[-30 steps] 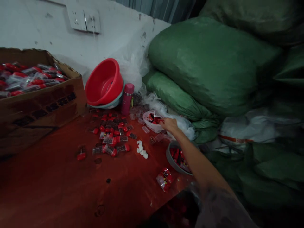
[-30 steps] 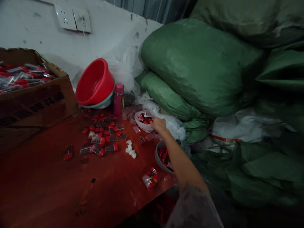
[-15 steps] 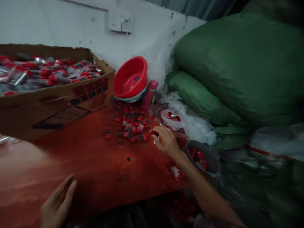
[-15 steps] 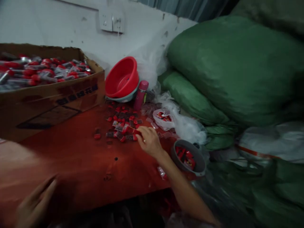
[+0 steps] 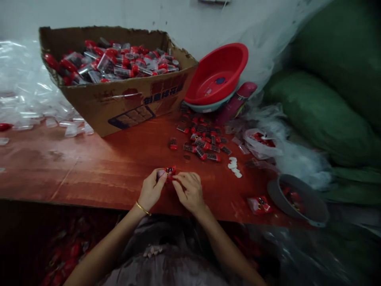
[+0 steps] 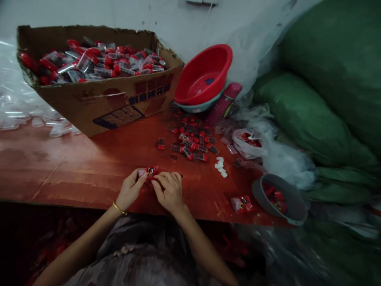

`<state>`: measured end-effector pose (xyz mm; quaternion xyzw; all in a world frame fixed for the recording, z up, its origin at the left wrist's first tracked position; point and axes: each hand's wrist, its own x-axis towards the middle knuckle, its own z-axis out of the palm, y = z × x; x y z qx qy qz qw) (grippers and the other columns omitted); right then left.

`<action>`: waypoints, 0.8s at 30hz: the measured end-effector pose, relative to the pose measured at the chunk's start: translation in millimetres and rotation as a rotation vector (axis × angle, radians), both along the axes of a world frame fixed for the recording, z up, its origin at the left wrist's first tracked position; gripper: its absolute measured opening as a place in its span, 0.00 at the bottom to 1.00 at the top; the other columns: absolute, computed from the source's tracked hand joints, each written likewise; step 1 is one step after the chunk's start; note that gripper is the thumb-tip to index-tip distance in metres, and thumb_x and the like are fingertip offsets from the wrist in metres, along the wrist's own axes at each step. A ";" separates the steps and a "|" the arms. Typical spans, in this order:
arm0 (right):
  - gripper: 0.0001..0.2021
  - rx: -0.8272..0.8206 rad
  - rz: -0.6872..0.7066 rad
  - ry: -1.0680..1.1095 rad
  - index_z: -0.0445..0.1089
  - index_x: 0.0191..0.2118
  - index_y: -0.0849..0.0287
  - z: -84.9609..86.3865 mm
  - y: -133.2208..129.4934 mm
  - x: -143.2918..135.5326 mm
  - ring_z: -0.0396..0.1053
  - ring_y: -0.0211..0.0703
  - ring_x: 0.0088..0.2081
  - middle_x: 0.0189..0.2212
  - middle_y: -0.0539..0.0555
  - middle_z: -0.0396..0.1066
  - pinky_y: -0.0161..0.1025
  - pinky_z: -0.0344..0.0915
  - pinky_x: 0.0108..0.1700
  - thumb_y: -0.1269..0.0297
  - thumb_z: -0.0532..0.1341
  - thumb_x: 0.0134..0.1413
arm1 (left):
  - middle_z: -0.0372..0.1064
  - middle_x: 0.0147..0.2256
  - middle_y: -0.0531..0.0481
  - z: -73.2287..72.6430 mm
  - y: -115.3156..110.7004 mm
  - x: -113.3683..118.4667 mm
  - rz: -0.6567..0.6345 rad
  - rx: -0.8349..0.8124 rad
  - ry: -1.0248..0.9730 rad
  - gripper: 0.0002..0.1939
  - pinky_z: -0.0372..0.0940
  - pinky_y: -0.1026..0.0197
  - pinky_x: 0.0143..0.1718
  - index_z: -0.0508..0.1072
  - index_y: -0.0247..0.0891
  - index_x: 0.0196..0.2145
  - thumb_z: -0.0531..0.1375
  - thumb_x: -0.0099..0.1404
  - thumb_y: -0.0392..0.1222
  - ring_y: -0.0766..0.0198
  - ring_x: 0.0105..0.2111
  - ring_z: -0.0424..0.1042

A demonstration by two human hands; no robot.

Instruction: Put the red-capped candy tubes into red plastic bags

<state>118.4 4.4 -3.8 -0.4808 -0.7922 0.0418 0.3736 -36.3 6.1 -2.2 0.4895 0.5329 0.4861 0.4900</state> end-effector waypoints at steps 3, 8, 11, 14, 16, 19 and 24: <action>0.05 -0.088 -0.041 0.032 0.70 0.34 0.54 0.8 1.7 -15.6 0.69 0.44 0.34 0.29 0.51 0.73 0.42 0.57 0.41 0.63 0.58 0.54 | 0.74 0.37 0.47 -7.4 -7.0 -4.4 0.005 0.098 0.129 0.15 0.64 0.60 0.42 0.70 0.37 0.42 0.55 0.62 0.49 0.61 0.38 0.71; 0.04 -0.127 -0.136 -0.062 0.68 0.29 0.54 -1.8 2.1 -27.0 0.68 0.43 0.28 0.23 0.50 0.72 0.42 0.56 0.40 0.69 0.57 0.50 | 0.75 0.37 0.47 -13.2 -10.8 -2.8 -0.012 0.154 0.381 0.17 0.65 0.62 0.36 0.68 0.39 0.48 0.51 0.64 0.47 0.61 0.33 0.73; 0.04 -0.128 -0.270 -0.186 0.68 0.29 0.57 -10.3 5.6 -29.1 0.69 0.45 0.28 0.22 0.53 0.73 0.45 0.54 0.43 0.69 0.56 0.50 | 0.75 0.34 0.44 -18.0 -9.8 0.5 0.003 0.222 0.631 0.20 0.64 0.62 0.33 0.68 0.37 0.50 0.51 0.64 0.47 0.61 0.27 0.72; 0.07 -0.263 -0.379 -0.272 0.69 0.32 0.60 -19.2 19.2 -25.5 0.70 0.45 0.27 0.22 0.55 0.73 0.43 0.55 0.41 0.68 0.54 0.53 | 0.75 0.30 0.41 -24.1 -11.9 3.7 0.006 0.290 0.777 0.20 0.64 0.60 0.33 0.70 0.36 0.50 0.52 0.63 0.45 0.59 0.26 0.72; 0.10 -0.394 -0.491 -0.312 0.69 0.34 0.61 -21.4 32.3 -16.0 0.71 0.45 0.27 0.23 0.56 0.74 0.40 0.56 0.38 0.68 0.51 0.56 | 0.74 0.26 0.41 -26.9 -16.3 3.6 -0.010 0.294 0.773 0.20 0.64 0.59 0.33 0.72 0.36 0.49 0.54 0.62 0.44 0.58 0.25 0.71; 0.13 -0.546 -0.702 -0.343 0.70 0.38 0.61 -19.3 47.5 10.2 0.72 0.47 0.29 0.26 0.59 0.75 0.40 0.57 0.35 0.67 0.49 0.58 | 0.73 0.28 0.45 -26.7 -21.2 -1.1 0.021 0.198 0.520 0.19 0.65 0.60 0.32 0.72 0.37 0.48 0.55 0.61 0.46 0.62 0.25 0.70; 0.14 -0.527 -0.664 -0.356 0.69 0.45 0.60 -16.3 40.5 55.0 0.70 0.55 0.40 0.37 0.64 0.74 0.47 0.60 0.40 0.70 0.53 0.54 | 0.70 0.36 0.49 -20.7 -7.4 -9.5 0.242 -0.044 -0.295 0.18 0.68 0.64 0.29 0.71 0.36 0.38 0.59 0.57 0.53 0.66 0.30 0.69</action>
